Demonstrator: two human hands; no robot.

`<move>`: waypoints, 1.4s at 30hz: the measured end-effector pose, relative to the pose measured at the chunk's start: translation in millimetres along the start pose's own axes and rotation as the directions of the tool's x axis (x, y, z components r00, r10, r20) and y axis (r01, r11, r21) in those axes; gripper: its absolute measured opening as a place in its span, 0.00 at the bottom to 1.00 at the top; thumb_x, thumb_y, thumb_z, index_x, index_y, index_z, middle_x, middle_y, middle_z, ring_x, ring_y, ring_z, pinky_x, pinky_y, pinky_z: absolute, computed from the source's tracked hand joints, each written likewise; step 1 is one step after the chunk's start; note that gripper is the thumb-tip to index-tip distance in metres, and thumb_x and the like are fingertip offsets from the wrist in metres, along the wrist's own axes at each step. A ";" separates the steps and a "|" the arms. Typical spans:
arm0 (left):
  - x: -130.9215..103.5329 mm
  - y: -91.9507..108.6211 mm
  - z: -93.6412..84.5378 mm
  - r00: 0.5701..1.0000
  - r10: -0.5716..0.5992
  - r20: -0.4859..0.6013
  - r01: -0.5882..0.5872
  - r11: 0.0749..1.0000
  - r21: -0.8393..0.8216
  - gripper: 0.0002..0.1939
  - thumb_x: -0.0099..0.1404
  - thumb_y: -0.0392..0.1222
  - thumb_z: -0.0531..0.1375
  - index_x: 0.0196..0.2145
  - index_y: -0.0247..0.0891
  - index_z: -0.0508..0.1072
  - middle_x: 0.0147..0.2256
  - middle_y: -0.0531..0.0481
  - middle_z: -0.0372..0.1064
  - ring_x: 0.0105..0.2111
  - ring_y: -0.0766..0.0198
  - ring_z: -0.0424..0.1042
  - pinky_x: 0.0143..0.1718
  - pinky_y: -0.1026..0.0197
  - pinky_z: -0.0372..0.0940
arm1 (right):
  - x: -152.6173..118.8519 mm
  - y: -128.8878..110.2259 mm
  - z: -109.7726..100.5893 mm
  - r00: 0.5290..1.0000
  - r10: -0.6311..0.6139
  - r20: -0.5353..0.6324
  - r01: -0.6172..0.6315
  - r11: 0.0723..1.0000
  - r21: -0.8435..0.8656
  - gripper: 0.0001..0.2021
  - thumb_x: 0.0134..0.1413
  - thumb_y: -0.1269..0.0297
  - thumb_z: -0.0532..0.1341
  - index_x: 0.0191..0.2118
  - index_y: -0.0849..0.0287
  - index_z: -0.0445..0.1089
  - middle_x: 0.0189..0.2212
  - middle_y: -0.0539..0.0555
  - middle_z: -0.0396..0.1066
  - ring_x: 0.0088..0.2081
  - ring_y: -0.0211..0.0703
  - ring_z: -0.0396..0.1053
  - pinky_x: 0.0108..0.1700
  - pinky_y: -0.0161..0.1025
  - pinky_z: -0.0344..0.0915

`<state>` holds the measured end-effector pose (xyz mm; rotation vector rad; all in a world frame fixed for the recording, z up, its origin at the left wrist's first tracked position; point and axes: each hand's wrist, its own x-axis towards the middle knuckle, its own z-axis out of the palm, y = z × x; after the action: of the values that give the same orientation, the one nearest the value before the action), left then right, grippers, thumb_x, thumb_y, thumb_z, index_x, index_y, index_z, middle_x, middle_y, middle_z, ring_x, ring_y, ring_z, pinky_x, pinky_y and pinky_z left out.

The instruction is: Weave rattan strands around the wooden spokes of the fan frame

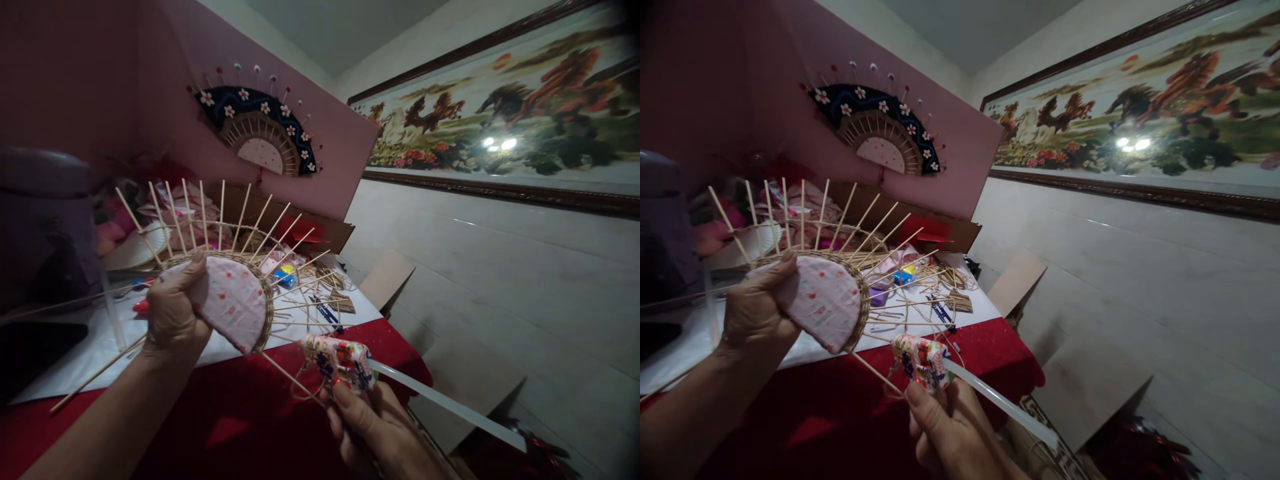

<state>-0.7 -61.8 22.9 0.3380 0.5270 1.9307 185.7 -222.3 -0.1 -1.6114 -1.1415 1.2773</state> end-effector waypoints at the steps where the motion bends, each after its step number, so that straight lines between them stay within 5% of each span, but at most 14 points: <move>1: 0.0 -0.1 -0.1 1.000 0.001 0.005 -0.001 1.000 -0.001 0.04 0.47 0.28 0.61 0.23 0.33 0.73 0.21 0.55 0.69 0.22 0.69 0.68 0.26 0.66 0.66 | -0.4 -0.4 -0.1 1.000 0.010 -0.005 -0.010 1.000 0.004 0.24 0.46 0.38 0.56 0.32 0.59 0.64 0.12 0.41 0.53 0.14 0.27 0.48 0.18 0.27 0.46; 18: -1.5 1.2 1.6 1.000 -0.001 -0.002 0.001 1.000 -0.030 0.05 0.47 0.26 0.60 0.22 0.33 0.72 0.19 0.56 0.67 0.21 0.70 0.66 0.28 0.65 0.66 | -0.1 -6.2 0.7 0.998 -0.020 0.060 0.018 1.000 0.026 0.23 0.48 0.40 0.55 0.29 0.58 0.65 0.11 0.42 0.52 0.12 0.28 0.47 0.13 0.29 0.40; 42: 0.3 -0.3 -1.6 0.999 0.003 0.036 -0.003 1.000 -0.014 0.04 0.46 0.30 0.63 0.23 0.33 0.73 0.20 0.55 0.69 0.22 0.67 0.68 0.25 0.64 0.66 | 3.7 -1.5 -2.0 0.998 -0.015 0.056 0.017 0.999 -0.045 0.25 0.48 0.37 0.52 0.26 0.59 0.63 0.11 0.44 0.54 0.13 0.27 0.50 0.15 0.26 0.45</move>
<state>-1.3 -61.7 21.4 0.3642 0.4889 1.9268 187.7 -218.4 0.6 -1.6050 -1.2234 1.3018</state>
